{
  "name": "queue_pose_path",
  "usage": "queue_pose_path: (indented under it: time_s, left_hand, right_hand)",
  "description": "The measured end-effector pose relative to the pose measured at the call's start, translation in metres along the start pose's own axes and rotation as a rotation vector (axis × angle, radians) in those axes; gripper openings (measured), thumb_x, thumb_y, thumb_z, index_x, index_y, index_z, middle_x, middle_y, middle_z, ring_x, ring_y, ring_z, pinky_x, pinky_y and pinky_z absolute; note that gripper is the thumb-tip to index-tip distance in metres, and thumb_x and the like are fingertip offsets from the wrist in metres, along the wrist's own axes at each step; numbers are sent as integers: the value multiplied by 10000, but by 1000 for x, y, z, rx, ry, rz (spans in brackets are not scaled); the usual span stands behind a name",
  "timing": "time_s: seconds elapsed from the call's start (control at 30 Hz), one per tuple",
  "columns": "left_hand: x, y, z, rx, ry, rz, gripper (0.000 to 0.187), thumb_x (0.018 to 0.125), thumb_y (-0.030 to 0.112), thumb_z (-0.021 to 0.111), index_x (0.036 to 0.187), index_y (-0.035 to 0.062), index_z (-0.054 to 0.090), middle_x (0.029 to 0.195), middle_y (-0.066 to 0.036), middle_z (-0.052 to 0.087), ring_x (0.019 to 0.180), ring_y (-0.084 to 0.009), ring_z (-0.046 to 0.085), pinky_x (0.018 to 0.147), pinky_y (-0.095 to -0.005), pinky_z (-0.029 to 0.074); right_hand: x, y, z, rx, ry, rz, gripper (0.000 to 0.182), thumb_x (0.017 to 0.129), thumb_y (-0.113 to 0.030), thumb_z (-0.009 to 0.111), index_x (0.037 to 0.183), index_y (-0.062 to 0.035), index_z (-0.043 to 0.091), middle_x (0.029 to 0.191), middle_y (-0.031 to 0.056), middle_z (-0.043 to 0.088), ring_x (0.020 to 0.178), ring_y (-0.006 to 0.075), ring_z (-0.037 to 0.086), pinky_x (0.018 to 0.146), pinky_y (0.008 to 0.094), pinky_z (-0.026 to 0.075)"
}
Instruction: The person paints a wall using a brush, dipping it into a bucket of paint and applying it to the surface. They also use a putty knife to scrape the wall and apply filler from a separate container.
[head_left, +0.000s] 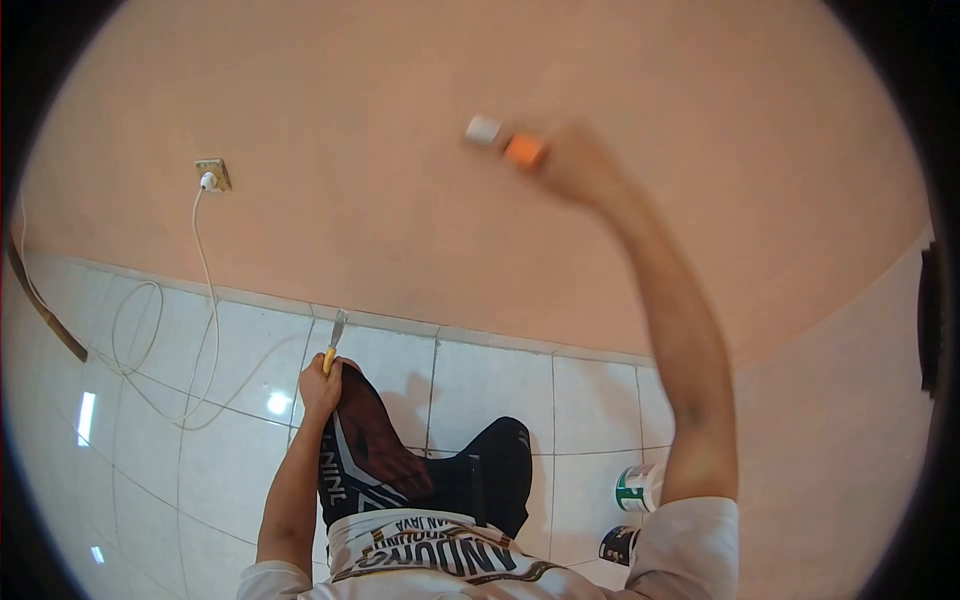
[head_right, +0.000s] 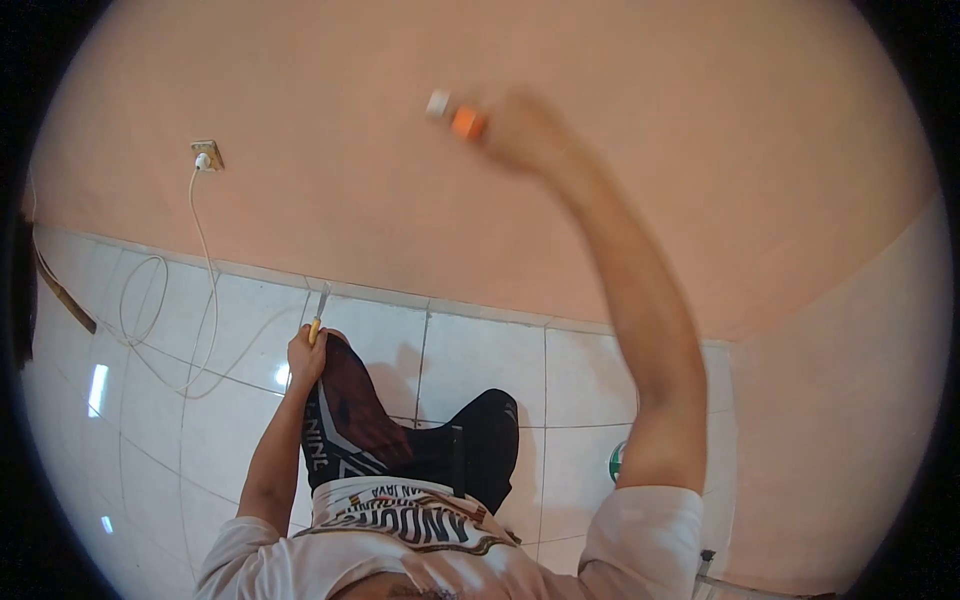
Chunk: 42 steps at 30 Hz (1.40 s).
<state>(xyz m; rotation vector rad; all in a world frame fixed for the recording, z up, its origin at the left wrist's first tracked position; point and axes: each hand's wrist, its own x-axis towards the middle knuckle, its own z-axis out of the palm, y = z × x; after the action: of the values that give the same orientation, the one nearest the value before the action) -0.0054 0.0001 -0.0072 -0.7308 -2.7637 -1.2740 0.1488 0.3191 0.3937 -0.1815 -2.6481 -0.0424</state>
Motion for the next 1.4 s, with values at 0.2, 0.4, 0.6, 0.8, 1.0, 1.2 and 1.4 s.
queue_pose_path:
  time_s: [0.2,0.4,0.6,0.8,1.0,1.2,1.4]
  left_hand:
    - [-12,-6,16,-70,-34,-55,342,854,352,561,792,15,560,685,-235,599,693,-440,596,608,-486,450]
    - [-6,-17,8,-89,-24,-73,340,849,350,567,787,16,556,684,-233,603,689,-439,597,610,-487,448]
    - [-7,-18,4,-86,-42,-90,344,850,351,570,792,12,558,678,-232,599,682,-438,595,605,-487,445]
    - [-12,-29,4,-101,-14,-82,347,850,357,570,790,15,559,675,-233,600,673,-441,595,592,-496,448]
    - [-12,-24,5,-75,-37,-97,349,854,365,567,781,23,557,678,-231,604,687,-436,601,611,-493,457]
    - [-15,-18,1,-139,-41,-141,357,849,364,582,778,15,556,708,-230,607,718,-433,603,634,-487,455]
    - [-20,-27,4,-88,-28,-96,356,855,371,575,798,20,563,686,-232,606,699,-436,601,620,-490,458]
  right_hand:
    - [66,-14,-145,-687,653,-395,152,826,-65,608,973,-47,645,910,179,633,773,291,633,648,355,512]
    - [12,-9,23,-907,491,-396,37,741,-63,575,770,-42,563,661,109,539,552,238,562,447,358,489]
    - [-64,-44,137,-116,-180,-398,85,768,-54,603,851,-74,604,973,136,597,907,301,598,741,363,525]
    - [40,-33,-19,-102,64,-76,227,807,-107,627,1030,-148,639,876,123,662,776,327,628,683,383,505]
    - [93,-79,-100,-597,604,-336,123,812,14,595,926,7,640,982,168,649,819,289,642,715,340,537]
    - [-6,-74,132,-542,-137,-611,87,787,-83,582,868,-85,615,866,114,589,853,260,598,612,390,515]
    - [25,-88,127,191,-122,-376,138,828,-94,582,956,-77,631,932,109,645,866,300,630,756,409,525]
